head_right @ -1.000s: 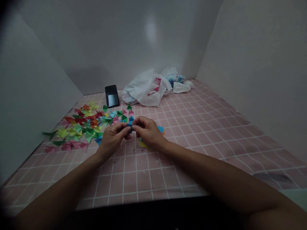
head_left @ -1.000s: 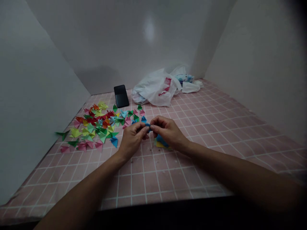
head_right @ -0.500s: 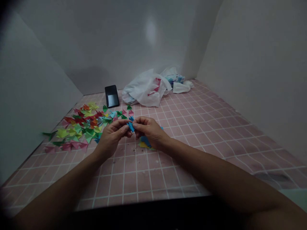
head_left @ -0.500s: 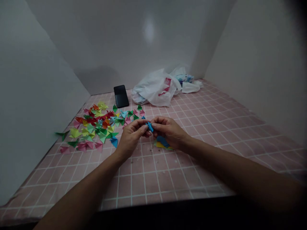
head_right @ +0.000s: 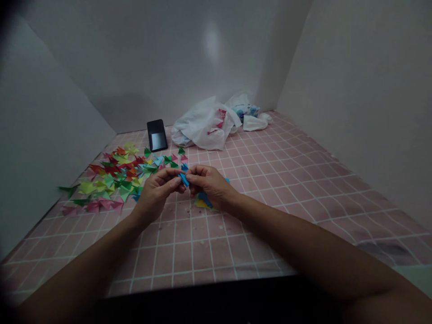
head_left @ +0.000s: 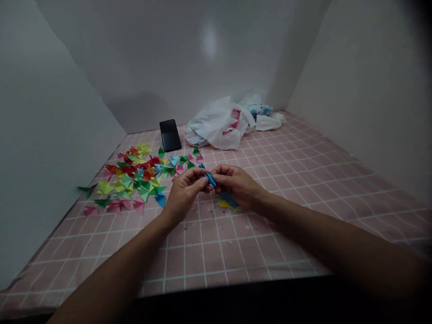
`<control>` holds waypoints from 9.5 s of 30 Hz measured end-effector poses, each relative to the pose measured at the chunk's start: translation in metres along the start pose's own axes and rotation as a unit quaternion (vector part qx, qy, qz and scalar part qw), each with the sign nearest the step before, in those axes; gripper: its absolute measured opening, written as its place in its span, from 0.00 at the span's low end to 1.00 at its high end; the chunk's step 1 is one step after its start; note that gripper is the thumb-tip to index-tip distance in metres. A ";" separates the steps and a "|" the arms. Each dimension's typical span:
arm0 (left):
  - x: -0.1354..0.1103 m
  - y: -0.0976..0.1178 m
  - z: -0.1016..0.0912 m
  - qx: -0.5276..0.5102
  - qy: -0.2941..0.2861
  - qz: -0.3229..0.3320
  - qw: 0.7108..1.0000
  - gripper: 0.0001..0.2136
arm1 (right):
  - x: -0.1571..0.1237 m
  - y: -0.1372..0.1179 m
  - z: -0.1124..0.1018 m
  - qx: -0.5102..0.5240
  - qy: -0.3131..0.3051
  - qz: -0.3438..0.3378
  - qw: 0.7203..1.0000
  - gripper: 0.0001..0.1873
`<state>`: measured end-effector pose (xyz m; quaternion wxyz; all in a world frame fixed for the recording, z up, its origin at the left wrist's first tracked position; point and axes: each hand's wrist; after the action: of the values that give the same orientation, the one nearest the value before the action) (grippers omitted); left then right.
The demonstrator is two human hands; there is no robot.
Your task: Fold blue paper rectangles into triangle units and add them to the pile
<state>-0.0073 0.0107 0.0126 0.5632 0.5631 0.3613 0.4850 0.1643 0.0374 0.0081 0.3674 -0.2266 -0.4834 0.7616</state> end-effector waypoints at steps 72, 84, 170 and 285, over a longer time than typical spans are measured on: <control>0.001 -0.004 0.000 0.065 0.046 0.100 0.992 0.12 | -0.004 -0.003 0.008 -0.241 0.023 -0.136 0.961 0.06; 0.001 -0.009 -0.003 0.125 0.065 0.099 0.985 0.12 | -0.004 -0.002 0.007 -0.317 0.063 -0.157 0.933 0.05; 0.001 -0.008 0.006 0.018 0.038 -0.006 0.999 0.18 | -0.014 0.018 0.015 -0.349 0.090 -0.059 0.931 0.18; -0.008 -0.004 0.011 0.078 0.099 -0.041 0.991 0.09 | 0.000 0.007 0.003 -0.303 0.057 -0.073 0.949 0.05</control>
<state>0.0018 0.0007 0.0084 0.4983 0.5397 0.4745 0.4850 0.1602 0.0335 0.0033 0.3629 -0.3346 -0.6845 0.5364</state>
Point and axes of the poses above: each hand's wrist, its own x-axis towards the middle knuckle, its own z-axis out of the palm, y = z × x, and after that the axes turned 8 degrees about -y, right-handed
